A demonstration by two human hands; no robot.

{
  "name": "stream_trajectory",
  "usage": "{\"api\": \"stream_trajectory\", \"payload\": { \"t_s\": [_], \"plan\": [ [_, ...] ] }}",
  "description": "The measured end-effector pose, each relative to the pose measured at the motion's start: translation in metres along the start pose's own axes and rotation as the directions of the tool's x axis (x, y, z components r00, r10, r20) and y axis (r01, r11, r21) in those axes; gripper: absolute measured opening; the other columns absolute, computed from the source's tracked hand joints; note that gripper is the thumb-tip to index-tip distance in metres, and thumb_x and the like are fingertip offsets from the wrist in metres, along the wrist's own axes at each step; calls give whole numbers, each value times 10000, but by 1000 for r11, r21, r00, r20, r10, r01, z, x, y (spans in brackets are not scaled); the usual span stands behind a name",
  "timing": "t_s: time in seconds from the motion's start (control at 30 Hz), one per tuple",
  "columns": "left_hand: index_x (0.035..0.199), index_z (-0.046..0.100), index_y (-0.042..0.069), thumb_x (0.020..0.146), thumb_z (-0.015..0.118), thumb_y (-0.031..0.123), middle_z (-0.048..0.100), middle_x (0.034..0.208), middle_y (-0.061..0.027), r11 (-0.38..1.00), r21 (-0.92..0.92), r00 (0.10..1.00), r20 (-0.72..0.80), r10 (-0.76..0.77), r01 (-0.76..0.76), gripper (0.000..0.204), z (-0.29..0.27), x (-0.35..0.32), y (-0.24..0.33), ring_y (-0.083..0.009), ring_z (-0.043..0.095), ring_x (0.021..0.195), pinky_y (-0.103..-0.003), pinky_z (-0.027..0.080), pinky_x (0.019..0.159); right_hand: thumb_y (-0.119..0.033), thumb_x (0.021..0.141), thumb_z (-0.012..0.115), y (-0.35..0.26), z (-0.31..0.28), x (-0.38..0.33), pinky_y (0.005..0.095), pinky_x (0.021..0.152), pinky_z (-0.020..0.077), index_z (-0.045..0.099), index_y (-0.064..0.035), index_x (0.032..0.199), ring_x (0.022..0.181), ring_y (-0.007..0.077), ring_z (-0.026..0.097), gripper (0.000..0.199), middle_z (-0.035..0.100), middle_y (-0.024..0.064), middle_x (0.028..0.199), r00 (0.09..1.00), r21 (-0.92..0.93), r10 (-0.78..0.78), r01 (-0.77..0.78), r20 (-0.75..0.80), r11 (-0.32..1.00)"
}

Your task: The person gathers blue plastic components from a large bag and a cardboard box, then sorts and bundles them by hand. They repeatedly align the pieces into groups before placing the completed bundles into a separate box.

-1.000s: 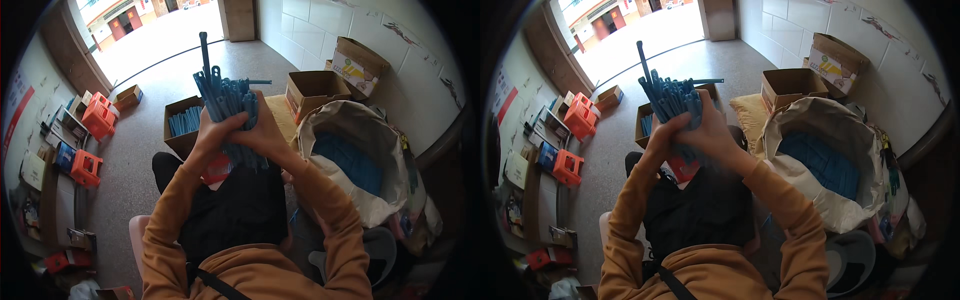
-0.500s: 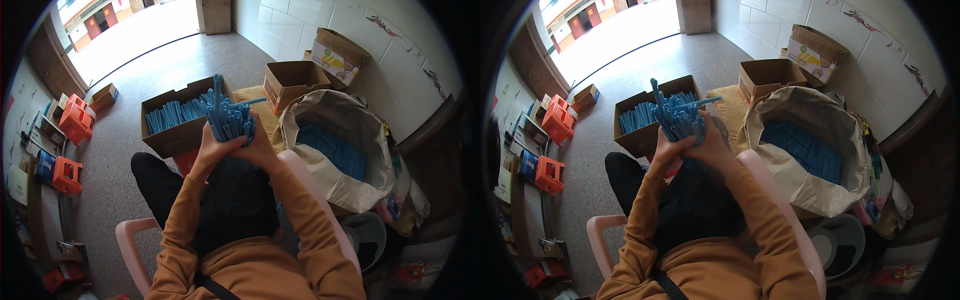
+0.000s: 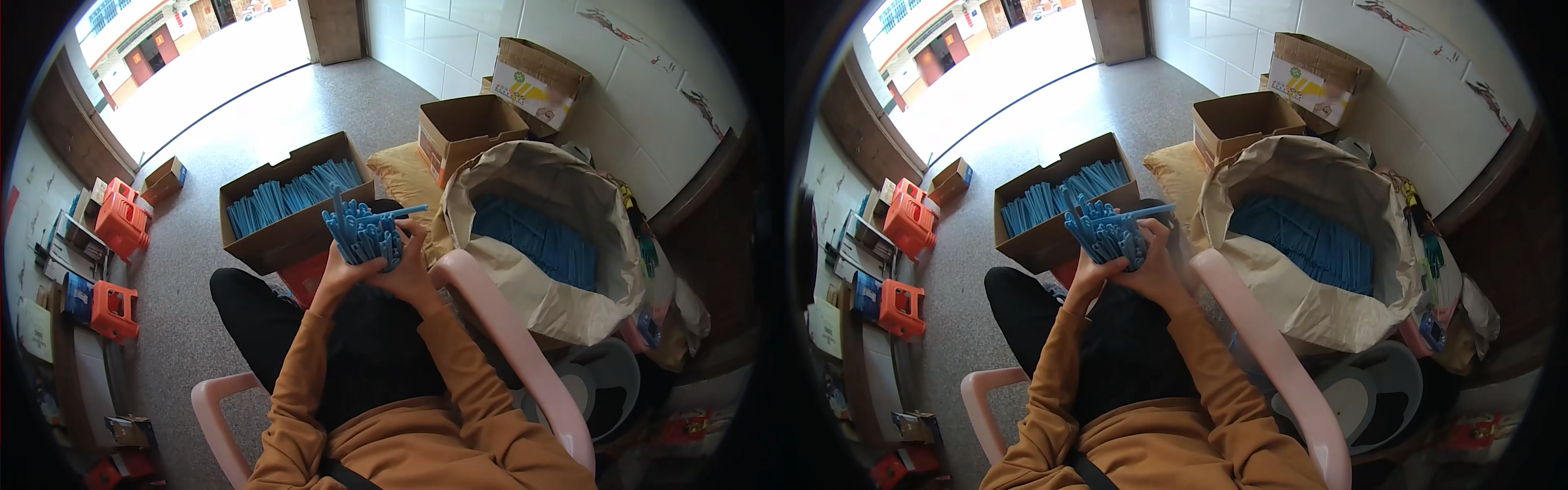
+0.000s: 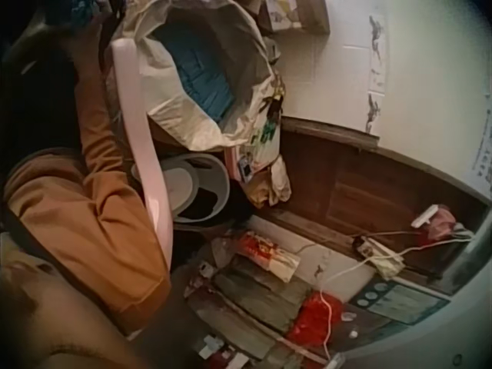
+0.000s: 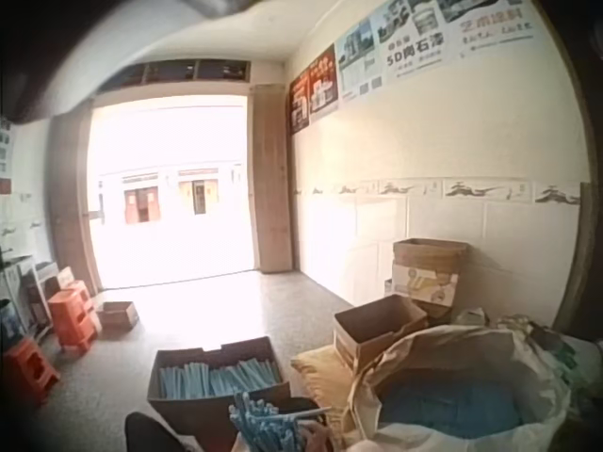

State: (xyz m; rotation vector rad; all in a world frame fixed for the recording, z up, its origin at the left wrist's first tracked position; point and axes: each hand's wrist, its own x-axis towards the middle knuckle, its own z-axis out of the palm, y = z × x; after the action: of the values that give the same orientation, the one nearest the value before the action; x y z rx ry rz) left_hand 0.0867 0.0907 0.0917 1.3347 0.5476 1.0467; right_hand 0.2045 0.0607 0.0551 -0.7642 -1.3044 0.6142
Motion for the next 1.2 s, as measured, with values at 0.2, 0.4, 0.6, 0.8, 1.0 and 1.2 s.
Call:
{"api": "stream_trajectory", "payload": {
  "t_s": [0.2, 0.4, 0.6, 0.8, 1.0, 1.2],
  "plan": [
    [1267, 346, -28, 558, 762, 119, 465, 1220, -110, 998, -45, 999, -5, 46, -46, 835, -3, -1, -2, -173, 466, 1098, -312, 369, 933, -109, 534, 788, -37, -3, 11, 315, 837, 438, 191, -91, 1317, 992, 237, 549, 985, 541, 141, 1071, 978, -67, 200, -196, 63, 978],
    [1246, 377, -26, 556, 765, 113, 459, 1236, -107, 1000, -5, 1000, 23, -15, 15, 803, -4, -2, 2, -175, 469, 1101, -314, 368, 938, -106, 525, 784, -34, -8, 9, 301, 845, 435, 411, -59, 1211, 1005, 199, 547, 782, 555, 117, 1084, 949, -130, 293, -278, 116, 952],
    [1180, 443, -5, 564, 768, 111, 509, 1145, -80, 997, -4, 996, 42, -82, 82, 706, -4, -10, 4, -157, 490, 1053, -305, 391, 902, -103, 525, 784, -21, -3, 2, 301, 873, 417, 405, -64, 1225, 1043, 177, 517, 797, 532, 112, 1125, 986, -21, 145, -144, 79, 989],
    [1135, 471, 8, 580, 763, 95, 542, 1051, -50, 999, 28, 998, 48, -41, 40, 633, 0, -13, -3, -137, 510, 988, -288, 403, 868, -116, 528, 779, -18, -10, -2, 302, 870, 417, 388, -55, 1218, 1036, 183, 519, 795, 527, 116, 1127, 942, -14, 301, -303, 146, 953],
    [1122, 476, -3, 575, 765, 75, 546, 1058, -63, 998, 58, 1000, 4, 13, -13, 624, 3, -12, -1, -136, 519, 977, -282, 413, 854, -150, 498, 799, -21, -9, -2, 298, 835, 427, 413, -57, 1159, 991, 168, 526, 771, 538, 89, 1067, 938, 1, 328, -331, 107, 944],
    [1077, 511, -16, 560, 779, 86, 590, 988, -65, 995, -6, 995, 6, 100, -100, 591, 22, -27, 55, -146, 565, 898, -289, 442, 829, -177, 484, 821, -73, 8, 6, 300, 856, 405, 405, -31, 1164, 1006, 167, 495, 810, 506, 78, 1062, 947, 142, 304, -317, 106, 938]
  ]
}}
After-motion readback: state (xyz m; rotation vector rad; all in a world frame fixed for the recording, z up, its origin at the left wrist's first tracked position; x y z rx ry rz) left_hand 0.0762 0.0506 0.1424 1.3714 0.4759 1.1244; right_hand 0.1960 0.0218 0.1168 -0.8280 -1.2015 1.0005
